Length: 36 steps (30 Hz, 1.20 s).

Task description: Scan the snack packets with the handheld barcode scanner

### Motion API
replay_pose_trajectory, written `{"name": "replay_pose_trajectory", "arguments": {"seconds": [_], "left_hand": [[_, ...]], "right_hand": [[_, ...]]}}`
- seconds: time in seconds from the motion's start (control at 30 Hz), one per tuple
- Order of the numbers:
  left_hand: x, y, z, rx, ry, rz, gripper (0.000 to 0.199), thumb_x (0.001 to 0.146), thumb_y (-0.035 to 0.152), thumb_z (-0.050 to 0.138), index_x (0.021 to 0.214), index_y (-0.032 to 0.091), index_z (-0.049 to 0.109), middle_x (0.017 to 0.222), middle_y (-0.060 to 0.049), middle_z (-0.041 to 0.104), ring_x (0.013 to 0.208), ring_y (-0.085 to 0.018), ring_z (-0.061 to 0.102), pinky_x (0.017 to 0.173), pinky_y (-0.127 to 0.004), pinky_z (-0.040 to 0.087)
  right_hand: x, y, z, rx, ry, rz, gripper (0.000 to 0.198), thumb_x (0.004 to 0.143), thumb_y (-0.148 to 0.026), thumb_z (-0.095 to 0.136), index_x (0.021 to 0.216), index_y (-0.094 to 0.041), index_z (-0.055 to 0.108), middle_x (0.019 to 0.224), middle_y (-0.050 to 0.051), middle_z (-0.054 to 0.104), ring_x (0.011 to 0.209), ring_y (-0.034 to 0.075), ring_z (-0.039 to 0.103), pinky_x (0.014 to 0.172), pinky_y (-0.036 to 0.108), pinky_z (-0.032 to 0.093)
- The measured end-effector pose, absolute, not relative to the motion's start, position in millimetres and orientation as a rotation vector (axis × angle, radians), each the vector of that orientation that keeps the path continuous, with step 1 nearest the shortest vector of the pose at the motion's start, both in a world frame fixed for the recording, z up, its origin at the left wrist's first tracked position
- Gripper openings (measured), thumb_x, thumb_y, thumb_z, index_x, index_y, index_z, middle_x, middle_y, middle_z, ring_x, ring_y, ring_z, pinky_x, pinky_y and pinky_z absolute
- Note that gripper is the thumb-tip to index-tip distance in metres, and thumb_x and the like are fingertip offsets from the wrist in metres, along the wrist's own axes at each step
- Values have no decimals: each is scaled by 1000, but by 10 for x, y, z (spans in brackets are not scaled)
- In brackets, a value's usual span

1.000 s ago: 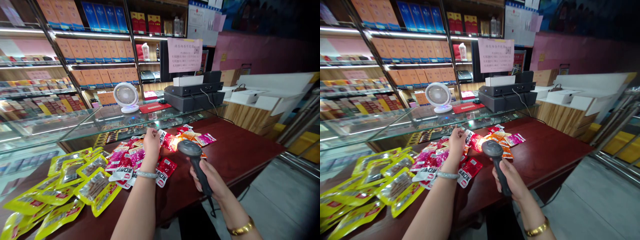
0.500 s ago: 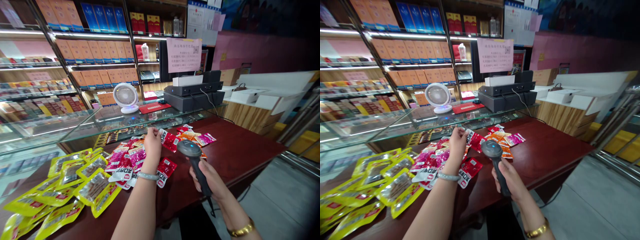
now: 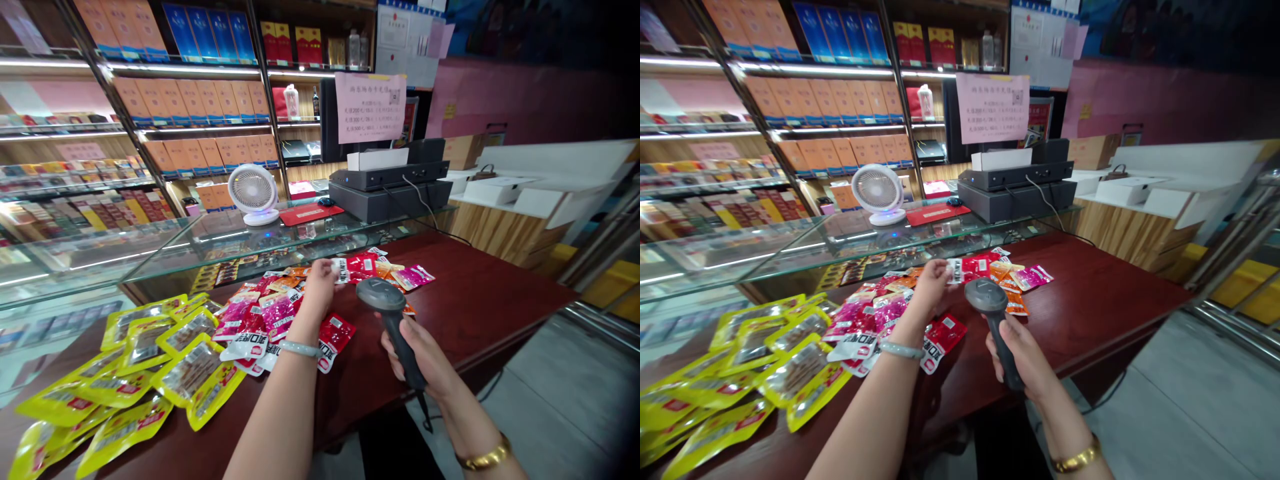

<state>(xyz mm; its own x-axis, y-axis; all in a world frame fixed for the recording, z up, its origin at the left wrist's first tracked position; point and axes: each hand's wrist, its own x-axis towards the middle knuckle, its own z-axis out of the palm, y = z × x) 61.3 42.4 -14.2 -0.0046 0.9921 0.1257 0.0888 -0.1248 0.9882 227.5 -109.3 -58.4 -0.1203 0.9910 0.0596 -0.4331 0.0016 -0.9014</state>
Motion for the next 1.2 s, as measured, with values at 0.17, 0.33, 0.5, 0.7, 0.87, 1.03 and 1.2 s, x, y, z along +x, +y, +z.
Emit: {"name": "replay_pose_trajectory", "arguments": {"seconds": [0.17, 0.33, 0.5, 0.7, 0.87, 1.03, 1.2], "left_hand": [[531, 369, -140, 1834, 1376, 958, 24, 70, 18, 72, 93, 21, 68, 95, -7, 71, 84, -18, 64, 77, -29, 50], [322, 283, 25, 2210, 1537, 381, 27, 39, 14, 87, 57, 24, 69, 62, -3, 66, 65, -21, 61, 76, -35, 47], [360, 289, -16, 2211, 1570, 491, 34, 32, 8, 85, 38, 23, 55, 45, 0, 56, 61, -21, 60, 78, -36, 46], [350, 364, -100, 2230, 1561, 416, 18, 56, 20, 80, 56, 22, 62, 56, 0, 61, 56, -16, 56, 66, -29, 43], [407, 432, -115, 1840, 1520, 805, 8, 79, 28, 64, 80, 20, 63, 55, 3, 57, 46, -12, 52, 55, -25, 43], [476, 466, -167, 1627, 1362, 888, 14, 87, 31, 55, 84, 20, 62, 53, 2, 57, 40, -13, 55, 46, -24, 43], [507, 487, -218, 1701, 1299, 927, 21, 88, 36, 52, 79, 19, 62, 57, 0, 59, 44, -15, 58, 48, -26, 47]], "right_hand": [[2276, -1095, -576, -765, -969, 1464, 41, 93, -53, 51, 117, -19, 54, 64, -5, 51, 37, 6, 45, 35, 17, 39], [2282, -1088, -573, -781, -957, 1473, 41, 92, -54, 52, 113, -19, 55, 64, -5, 53, 36, 6, 47, 35, 17, 38], [2288, -1092, -561, -801, -944, 1490, 47, 89, -57, 55, 118, -20, 55, 64, -5, 53, 36, 7, 46, 35, 19, 37], [2291, -1096, -561, -795, -953, 1495, 46, 90, -55, 54, 119, -20, 54, 65, -4, 53, 37, 7, 44, 35, 19, 38], [2286, -1090, -567, -788, -975, 1482, 43, 90, -56, 54, 115, -21, 54, 64, -5, 52, 37, 7, 44, 34, 18, 38], [2275, -1101, -550, -801, -1019, 1468, 47, 90, -57, 53, 115, -18, 52, 63, -5, 52, 35, 6, 43, 33, 18, 37], [2279, -1107, -540, -820, -1048, 1479, 48, 88, -59, 54, 113, -19, 52, 64, -5, 53, 36, 6, 43, 33, 17, 37]]}}
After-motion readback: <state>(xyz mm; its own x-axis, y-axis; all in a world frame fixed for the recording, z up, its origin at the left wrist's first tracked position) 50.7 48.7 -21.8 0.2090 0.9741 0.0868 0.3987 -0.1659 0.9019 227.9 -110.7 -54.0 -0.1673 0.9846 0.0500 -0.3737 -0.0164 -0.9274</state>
